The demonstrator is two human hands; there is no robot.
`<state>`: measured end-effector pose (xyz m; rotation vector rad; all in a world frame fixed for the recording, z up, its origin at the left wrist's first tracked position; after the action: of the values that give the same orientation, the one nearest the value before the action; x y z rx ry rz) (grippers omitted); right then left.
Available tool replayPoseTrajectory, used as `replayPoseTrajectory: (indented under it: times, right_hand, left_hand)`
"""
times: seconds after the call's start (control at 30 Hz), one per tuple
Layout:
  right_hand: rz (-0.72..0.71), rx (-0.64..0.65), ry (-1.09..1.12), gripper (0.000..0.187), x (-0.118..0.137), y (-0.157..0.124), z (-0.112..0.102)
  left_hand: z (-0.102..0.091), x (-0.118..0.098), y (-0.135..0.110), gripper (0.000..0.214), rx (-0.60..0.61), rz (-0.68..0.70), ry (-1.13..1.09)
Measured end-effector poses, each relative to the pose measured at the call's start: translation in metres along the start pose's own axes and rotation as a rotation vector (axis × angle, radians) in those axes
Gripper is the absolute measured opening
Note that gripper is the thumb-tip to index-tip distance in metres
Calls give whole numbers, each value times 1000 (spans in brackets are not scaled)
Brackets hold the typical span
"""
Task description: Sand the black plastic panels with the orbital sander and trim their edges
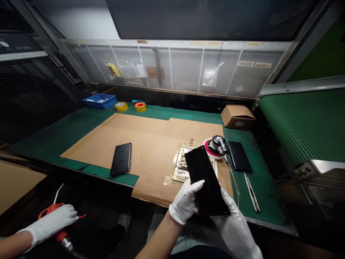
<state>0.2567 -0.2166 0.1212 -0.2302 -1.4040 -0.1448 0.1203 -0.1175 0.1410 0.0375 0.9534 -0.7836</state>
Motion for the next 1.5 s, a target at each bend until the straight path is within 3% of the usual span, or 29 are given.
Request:
replayPoseTrajectory:
  times: [0.1, 0.17, 0.2, 0.23, 0.3, 0.43, 0.53, 0.6, 0.67, 0.77, 0.87, 1.07, 1.5]
  right_hand:
    - [80, -190, -315, 55, 3, 4, -54]
    - [66, -474, -744, 59, 0, 15, -97]
    - [97, -534, -998, 64, -6, 23, -116]
    - [158, -530, -1196, 69, -15, 30, -132]
    - [296, -468, -1372, 66, -37, 43, -158]
    - [399, -378, -1240, 54, -64, 50, -183]
    - [306, -511, -1024, 53, -49, 34, -169]
    - [176, -562, -786, 55, -26, 17, -138]
    - [20, -463, -581, 54, 4, 1, -94]
    - [-212, -150, -469, 46, 47, -12, -28]
    - [-368, 60, -484, 42, 72, -13, 7]
    - [-363, 107, -503, 38, 72, -8, 12]
    - [-368, 150, -498, 41, 69, -16, 12]
  left_hand:
    - [-7, 1, -4, 27, -43, -54, -251]
    - [-17, -7, -12, 21, -23, -60, -288]
    - [-21, -10, -16, 18, 0, -54, -295]
    - [-23, -12, -20, 16, 28, -49, -302]
    - [-24, -13, -28, 16, 72, -54, -326]
    - [-22, -8, -38, 23, 105, -68, -357]
    - [-25, -7, -45, 23, 93, -86, -350]
    - [-26, -9, -51, 24, 92, -108, -333]
    - [-24, -13, -57, 25, 94, -128, -310]
    - [-19, -20, -67, 28, 69, -142, -258]
    - [-14, -25, -77, 36, 28, -165, -197]
    - [-11, -26, -90, 36, -6, -154, -201]
    - [-10, -26, -89, 31, 83, -168, -296]
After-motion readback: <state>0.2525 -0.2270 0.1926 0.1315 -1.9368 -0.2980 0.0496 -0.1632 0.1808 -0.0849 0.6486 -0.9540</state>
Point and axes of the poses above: each hand's wrist, its own y-axis towards the middle knuckle, its own z-axis out of the palm, x = y × z, the point moved 2 cm from there along y, towards the middle knuckle, and after that the axes turned 10 degrees about y, right-handed, at the moved point
